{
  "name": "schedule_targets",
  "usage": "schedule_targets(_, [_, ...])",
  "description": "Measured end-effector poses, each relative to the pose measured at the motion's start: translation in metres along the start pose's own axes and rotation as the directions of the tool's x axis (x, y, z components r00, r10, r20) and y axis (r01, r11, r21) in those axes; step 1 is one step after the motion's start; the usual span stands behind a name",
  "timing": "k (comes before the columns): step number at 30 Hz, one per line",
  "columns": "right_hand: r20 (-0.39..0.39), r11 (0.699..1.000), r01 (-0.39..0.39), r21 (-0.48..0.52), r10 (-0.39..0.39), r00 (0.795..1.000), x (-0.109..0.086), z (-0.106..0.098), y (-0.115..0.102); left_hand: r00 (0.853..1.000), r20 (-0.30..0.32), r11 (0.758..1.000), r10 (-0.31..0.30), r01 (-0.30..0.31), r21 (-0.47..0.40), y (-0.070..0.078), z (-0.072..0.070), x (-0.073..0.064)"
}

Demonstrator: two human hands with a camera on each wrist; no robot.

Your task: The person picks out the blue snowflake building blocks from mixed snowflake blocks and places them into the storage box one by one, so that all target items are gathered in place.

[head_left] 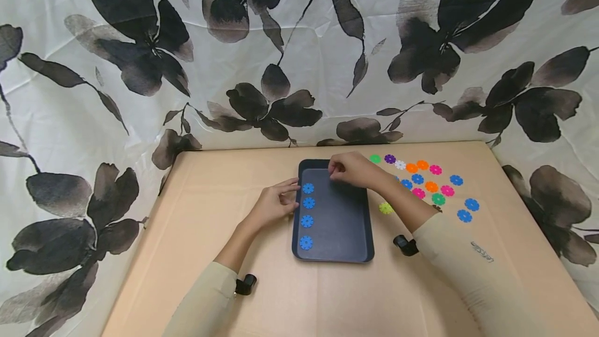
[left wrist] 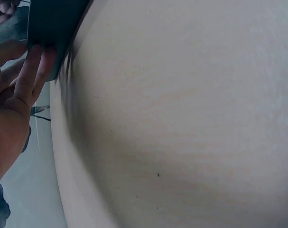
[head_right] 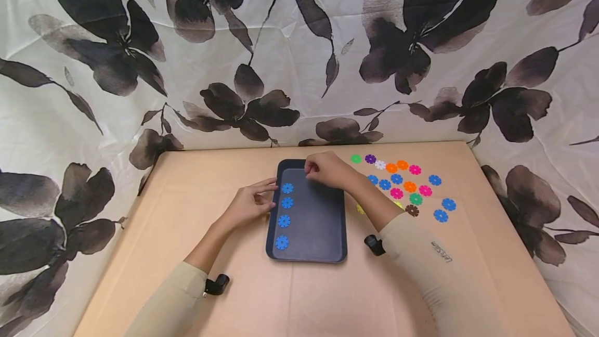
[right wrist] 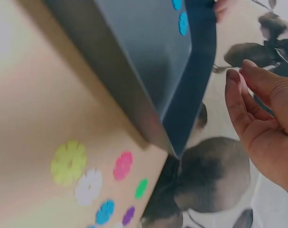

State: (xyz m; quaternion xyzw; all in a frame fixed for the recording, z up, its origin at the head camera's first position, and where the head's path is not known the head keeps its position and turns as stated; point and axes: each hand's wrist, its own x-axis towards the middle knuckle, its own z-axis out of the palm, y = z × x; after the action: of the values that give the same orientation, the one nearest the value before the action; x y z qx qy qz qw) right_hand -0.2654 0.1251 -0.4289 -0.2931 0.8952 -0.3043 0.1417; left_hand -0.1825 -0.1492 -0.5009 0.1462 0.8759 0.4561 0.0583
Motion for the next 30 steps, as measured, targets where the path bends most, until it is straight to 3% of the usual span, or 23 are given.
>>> schedule_targets(5, [-0.044, 1.0, 0.0, 0.009, 0.001, 0.999, -0.027, -0.022, 0.005, 1.0, 0.001, 1.0, -0.004, 0.004, -0.015, -0.001, -0.001, 0.0])
schedule_targets(11, [-0.108, 1.0, -0.027, -0.015, 0.025, 0.994, -0.063, -0.042, 0.029, 1.0, -0.002, 1.0, -0.008, 0.008, -0.024, 0.0, -0.001, 0.0])
schedule_targets(30, [-0.252, 0.973, -0.213, -0.087, 0.185, 0.95, -0.182, -0.062, 0.121, 1.0, -0.003, 1.0, 0.016, -0.016, 0.005, 0.0, 0.0, -0.001])
